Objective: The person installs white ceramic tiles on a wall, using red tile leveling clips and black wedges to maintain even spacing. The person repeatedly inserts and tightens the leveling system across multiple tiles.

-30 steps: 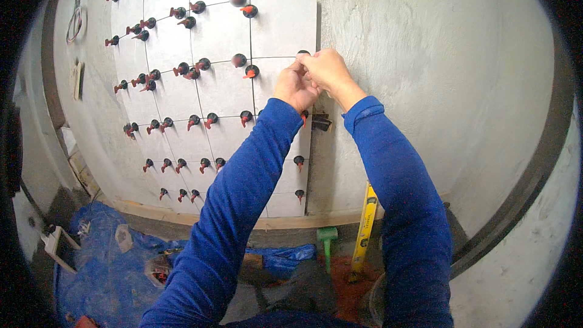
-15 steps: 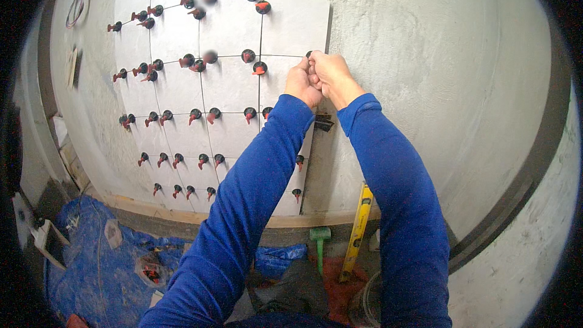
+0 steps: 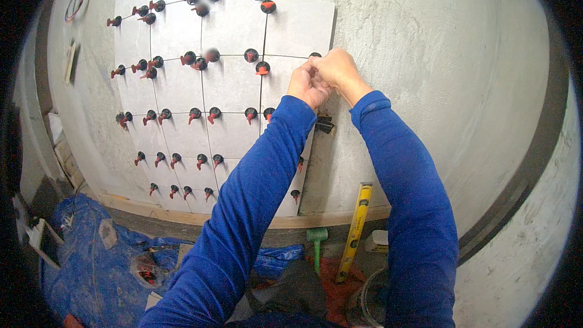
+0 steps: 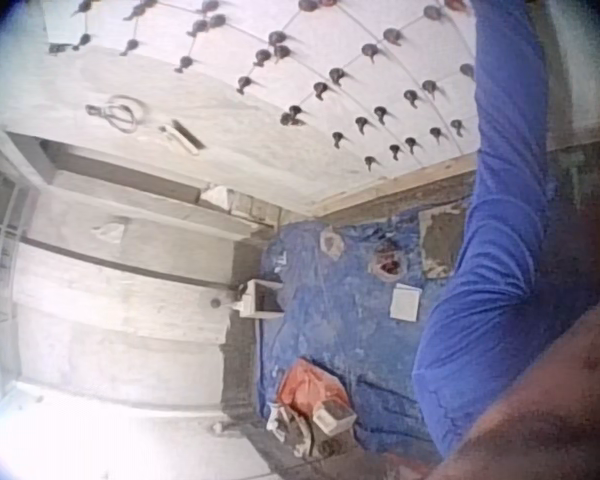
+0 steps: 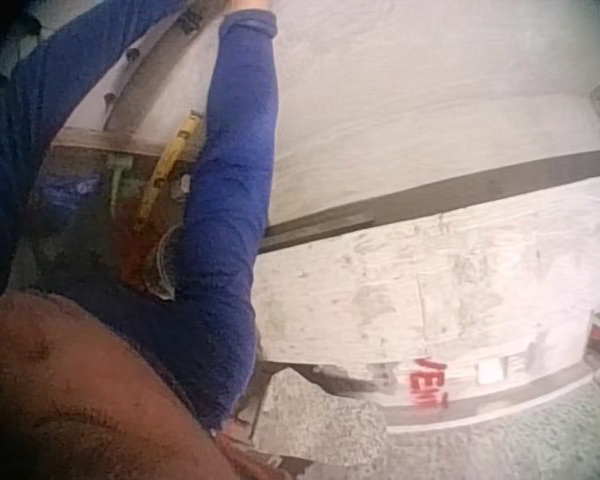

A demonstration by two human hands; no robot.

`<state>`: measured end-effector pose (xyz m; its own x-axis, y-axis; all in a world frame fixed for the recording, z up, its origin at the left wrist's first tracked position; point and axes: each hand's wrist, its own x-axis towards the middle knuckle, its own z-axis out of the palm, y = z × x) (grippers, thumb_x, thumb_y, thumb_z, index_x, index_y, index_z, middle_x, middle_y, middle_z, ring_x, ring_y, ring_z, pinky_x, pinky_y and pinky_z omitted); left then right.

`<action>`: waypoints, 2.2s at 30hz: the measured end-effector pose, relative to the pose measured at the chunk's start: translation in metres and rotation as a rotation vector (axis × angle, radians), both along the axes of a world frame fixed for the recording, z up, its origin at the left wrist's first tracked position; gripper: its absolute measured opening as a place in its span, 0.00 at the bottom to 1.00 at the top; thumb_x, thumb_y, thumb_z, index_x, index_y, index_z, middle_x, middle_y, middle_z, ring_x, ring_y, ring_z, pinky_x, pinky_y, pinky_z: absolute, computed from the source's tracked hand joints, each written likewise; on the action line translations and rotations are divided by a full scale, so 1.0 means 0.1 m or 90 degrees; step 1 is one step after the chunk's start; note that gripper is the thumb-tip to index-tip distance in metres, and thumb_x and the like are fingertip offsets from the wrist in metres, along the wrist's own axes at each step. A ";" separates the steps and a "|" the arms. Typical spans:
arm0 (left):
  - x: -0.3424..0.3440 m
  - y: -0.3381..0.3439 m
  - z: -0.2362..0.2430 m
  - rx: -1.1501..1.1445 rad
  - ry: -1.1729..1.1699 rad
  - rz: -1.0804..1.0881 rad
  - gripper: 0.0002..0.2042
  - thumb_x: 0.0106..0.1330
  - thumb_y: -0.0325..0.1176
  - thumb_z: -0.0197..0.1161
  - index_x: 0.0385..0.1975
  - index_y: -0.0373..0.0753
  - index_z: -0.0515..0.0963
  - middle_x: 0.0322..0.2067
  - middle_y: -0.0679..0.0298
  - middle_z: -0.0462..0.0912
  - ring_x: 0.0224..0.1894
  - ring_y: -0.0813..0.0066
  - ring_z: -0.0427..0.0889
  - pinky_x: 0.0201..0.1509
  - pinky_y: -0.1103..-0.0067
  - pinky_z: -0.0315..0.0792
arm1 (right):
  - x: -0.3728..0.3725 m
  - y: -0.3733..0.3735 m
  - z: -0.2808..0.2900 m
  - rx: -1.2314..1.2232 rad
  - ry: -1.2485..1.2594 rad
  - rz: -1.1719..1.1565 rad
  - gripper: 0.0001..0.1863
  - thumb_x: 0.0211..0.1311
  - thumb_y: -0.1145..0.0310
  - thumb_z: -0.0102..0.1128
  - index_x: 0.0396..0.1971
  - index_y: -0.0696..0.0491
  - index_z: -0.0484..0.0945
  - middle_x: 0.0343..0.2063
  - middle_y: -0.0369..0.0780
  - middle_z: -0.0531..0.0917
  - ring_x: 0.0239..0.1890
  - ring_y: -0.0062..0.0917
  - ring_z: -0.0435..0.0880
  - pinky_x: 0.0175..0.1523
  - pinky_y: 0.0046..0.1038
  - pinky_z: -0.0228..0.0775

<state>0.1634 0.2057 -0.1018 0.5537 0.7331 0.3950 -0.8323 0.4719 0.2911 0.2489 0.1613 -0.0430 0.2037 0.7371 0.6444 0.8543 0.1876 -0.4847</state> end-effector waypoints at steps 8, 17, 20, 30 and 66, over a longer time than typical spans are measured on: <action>0.05 0.05 -0.04 -0.028 -0.039 -0.032 0.11 0.76 0.39 0.57 0.44 0.37 0.77 0.42 0.56 0.86 0.42 0.60 0.86 0.46 0.63 0.81 | -0.07 -0.17 0.04 -0.007 -0.092 -0.019 0.29 0.57 0.49 0.65 0.27 0.67 0.86 0.27 0.61 0.85 0.36 0.52 0.89 0.44 0.43 0.81; 0.08 0.02 -0.03 -0.032 -0.045 0.011 0.12 0.79 0.40 0.53 0.43 0.39 0.78 0.41 0.59 0.85 0.44 0.60 0.85 0.51 0.60 0.81 | -0.27 -0.38 0.01 0.016 -0.116 -0.087 0.25 0.62 0.51 0.62 0.29 0.63 0.87 0.31 0.58 0.87 0.37 0.51 0.89 0.42 0.46 0.80; 0.11 0.02 -0.03 -0.012 -0.046 0.054 0.11 0.80 0.40 0.51 0.40 0.40 0.76 0.41 0.60 0.82 0.44 0.67 0.81 0.52 0.65 0.78 | -0.34 -0.56 -0.11 0.103 -0.281 -0.174 0.22 0.66 0.52 0.61 0.33 0.60 0.86 0.33 0.54 0.88 0.37 0.49 0.90 0.41 0.44 0.82; 0.12 -0.04 0.00 -0.040 -0.061 0.024 0.12 0.82 0.42 0.50 0.41 0.42 0.76 0.41 0.66 0.82 0.42 0.72 0.82 0.53 0.69 0.78 | -0.26 -0.52 -0.21 0.270 -0.612 -0.200 0.15 0.73 0.60 0.55 0.35 0.55 0.81 0.28 0.45 0.88 0.29 0.38 0.91 0.33 0.38 0.83; -0.06 -0.17 0.01 -0.046 0.068 0.112 0.16 0.79 0.50 0.52 0.41 0.44 0.76 0.35 0.65 0.80 0.34 0.69 0.74 0.39 0.69 0.74 | -0.16 -0.43 0.04 0.036 0.017 0.047 0.25 0.59 0.53 0.77 0.23 0.64 0.82 0.15 0.42 0.82 0.13 0.25 0.80 0.20 0.30 0.71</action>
